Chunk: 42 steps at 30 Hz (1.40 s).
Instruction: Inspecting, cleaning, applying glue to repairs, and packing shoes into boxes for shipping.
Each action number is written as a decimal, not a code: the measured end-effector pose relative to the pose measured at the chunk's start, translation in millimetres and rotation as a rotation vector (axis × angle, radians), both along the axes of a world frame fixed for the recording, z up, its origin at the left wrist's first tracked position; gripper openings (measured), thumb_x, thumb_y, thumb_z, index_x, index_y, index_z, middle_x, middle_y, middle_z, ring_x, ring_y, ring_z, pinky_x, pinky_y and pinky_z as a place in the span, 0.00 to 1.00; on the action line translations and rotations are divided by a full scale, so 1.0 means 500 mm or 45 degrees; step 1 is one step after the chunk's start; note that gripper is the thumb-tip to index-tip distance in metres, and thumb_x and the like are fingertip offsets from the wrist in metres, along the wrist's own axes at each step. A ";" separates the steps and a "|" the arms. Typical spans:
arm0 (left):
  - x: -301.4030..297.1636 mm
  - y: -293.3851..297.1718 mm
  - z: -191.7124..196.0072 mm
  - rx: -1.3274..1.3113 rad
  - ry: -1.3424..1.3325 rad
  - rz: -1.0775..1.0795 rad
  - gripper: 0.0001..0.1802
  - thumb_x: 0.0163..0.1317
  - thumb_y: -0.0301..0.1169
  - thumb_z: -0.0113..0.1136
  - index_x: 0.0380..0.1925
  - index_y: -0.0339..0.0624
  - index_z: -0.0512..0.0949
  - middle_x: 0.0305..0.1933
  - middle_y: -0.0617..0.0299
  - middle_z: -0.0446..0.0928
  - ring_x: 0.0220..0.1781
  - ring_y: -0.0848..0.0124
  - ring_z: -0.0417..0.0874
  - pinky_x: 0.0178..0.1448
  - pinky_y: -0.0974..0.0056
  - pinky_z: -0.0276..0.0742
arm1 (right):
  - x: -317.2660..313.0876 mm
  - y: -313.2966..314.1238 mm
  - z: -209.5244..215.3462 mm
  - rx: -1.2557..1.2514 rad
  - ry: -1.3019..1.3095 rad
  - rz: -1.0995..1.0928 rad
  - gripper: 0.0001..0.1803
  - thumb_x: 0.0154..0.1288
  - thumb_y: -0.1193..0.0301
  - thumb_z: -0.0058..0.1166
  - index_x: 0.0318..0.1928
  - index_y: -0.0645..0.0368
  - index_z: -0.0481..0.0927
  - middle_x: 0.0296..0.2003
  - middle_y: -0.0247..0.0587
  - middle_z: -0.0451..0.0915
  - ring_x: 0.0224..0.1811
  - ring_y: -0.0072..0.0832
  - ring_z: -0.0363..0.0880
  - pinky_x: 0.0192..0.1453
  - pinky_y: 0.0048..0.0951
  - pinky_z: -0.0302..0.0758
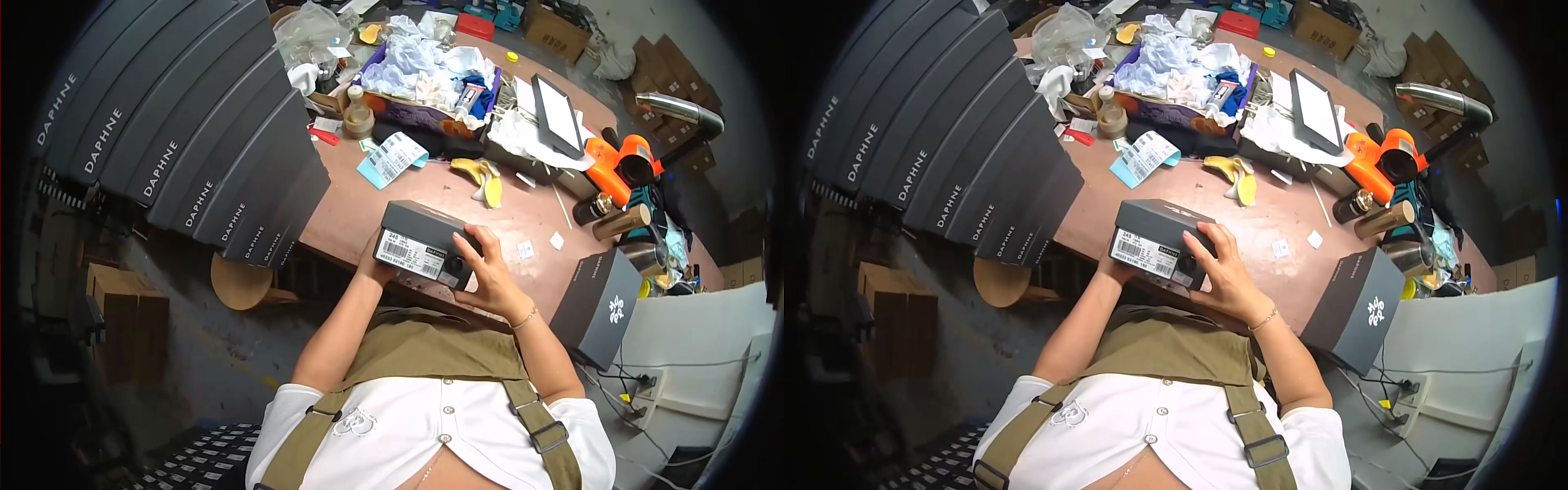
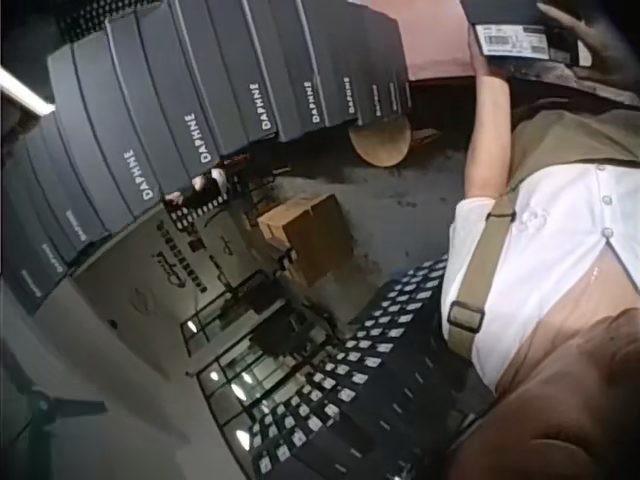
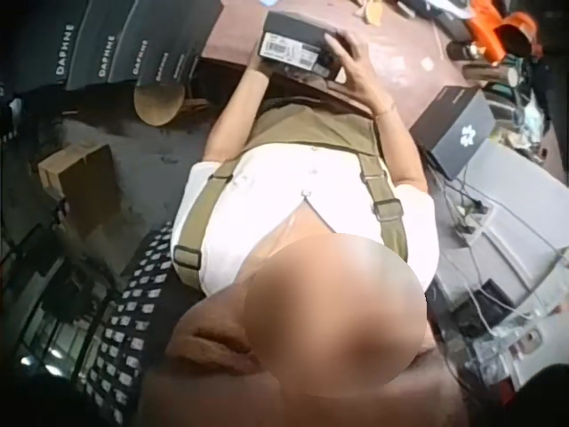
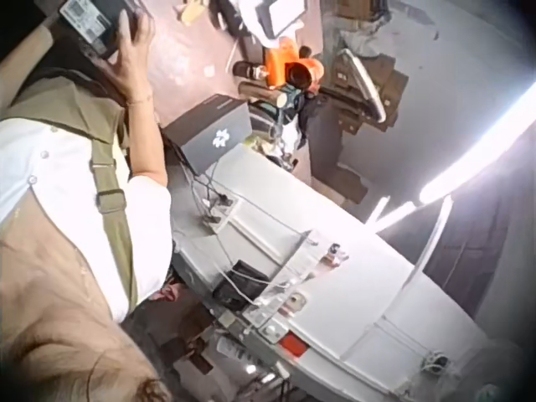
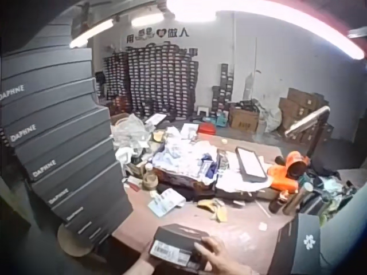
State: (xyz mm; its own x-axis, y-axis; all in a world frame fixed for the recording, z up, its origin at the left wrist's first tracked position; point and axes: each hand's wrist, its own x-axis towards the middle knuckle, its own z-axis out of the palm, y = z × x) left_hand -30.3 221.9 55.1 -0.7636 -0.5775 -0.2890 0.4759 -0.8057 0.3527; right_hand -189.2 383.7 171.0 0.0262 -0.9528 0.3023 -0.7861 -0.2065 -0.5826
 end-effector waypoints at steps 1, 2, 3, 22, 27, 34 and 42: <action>-0.009 0.001 0.007 -0.009 -0.005 0.027 0.20 0.68 0.36 0.46 0.54 0.35 0.70 0.51 0.56 0.76 0.51 0.65 0.79 0.54 0.62 0.78 | -0.013 -0.005 0.004 0.005 0.005 0.010 0.49 0.35 0.74 0.66 0.65 0.53 0.62 0.62 0.52 0.55 0.66 0.53 0.52 0.69 0.47 0.56; -0.012 0.000 0.013 -0.011 -0.035 0.034 0.20 0.68 0.36 0.46 0.54 0.36 0.70 0.51 0.56 0.76 0.51 0.65 0.79 0.54 0.62 0.78 | -0.022 -0.008 0.006 0.015 0.010 0.014 0.49 0.35 0.74 0.66 0.65 0.53 0.62 0.62 0.53 0.55 0.66 0.53 0.52 0.69 0.47 0.56; -0.015 -0.002 0.018 -0.012 -0.067 0.037 0.20 0.68 0.37 0.46 0.54 0.36 0.70 0.51 0.57 0.76 0.51 0.65 0.79 0.54 0.62 0.78 | -0.028 -0.012 0.008 0.025 0.015 0.014 0.49 0.35 0.74 0.66 0.65 0.53 0.62 0.62 0.53 0.55 0.66 0.53 0.52 0.69 0.47 0.56; -0.032 -0.127 0.070 0.059 -0.095 -0.648 0.33 0.69 0.55 0.35 0.61 0.41 0.64 0.60 0.54 0.70 0.59 0.61 0.74 0.61 0.57 0.73 | 0.018 -0.055 0.043 0.147 0.114 -0.231 0.53 0.25 0.75 0.71 0.62 0.50 0.66 0.60 0.52 0.56 0.63 0.54 0.56 0.65 0.47 0.64; -0.028 -0.113 0.044 -0.181 -0.226 -0.669 0.34 0.70 0.55 0.31 0.61 0.38 0.65 0.57 0.53 0.71 0.58 0.65 0.73 0.61 0.61 0.69 | 0.031 0.002 0.001 0.146 0.135 -0.073 0.44 0.39 0.65 0.72 0.61 0.52 0.68 0.58 0.50 0.62 0.62 0.47 0.61 0.64 0.43 0.66; -0.030 -0.072 -0.155 -0.622 -1.199 -0.734 0.27 0.63 0.50 0.54 0.47 0.35 0.73 0.44 0.59 0.75 0.44 0.72 0.74 0.48 0.64 0.69 | -0.041 0.011 -0.381 0.785 -1.252 -1.035 0.32 0.56 0.54 0.64 0.52 0.64 0.71 0.44 0.45 0.75 0.49 0.33 0.73 0.54 0.31 0.70; -0.021 -0.138 -0.055 -0.741 -0.884 -0.703 0.28 0.60 0.47 0.61 0.49 0.33 0.73 0.48 0.58 0.76 0.50 0.70 0.74 0.55 0.68 0.68 | -0.080 -0.015 -0.173 0.505 -2.020 -1.034 0.25 0.57 0.64 0.65 0.49 0.56 0.64 0.38 0.37 0.78 0.36 0.21 0.76 0.41 0.25 0.74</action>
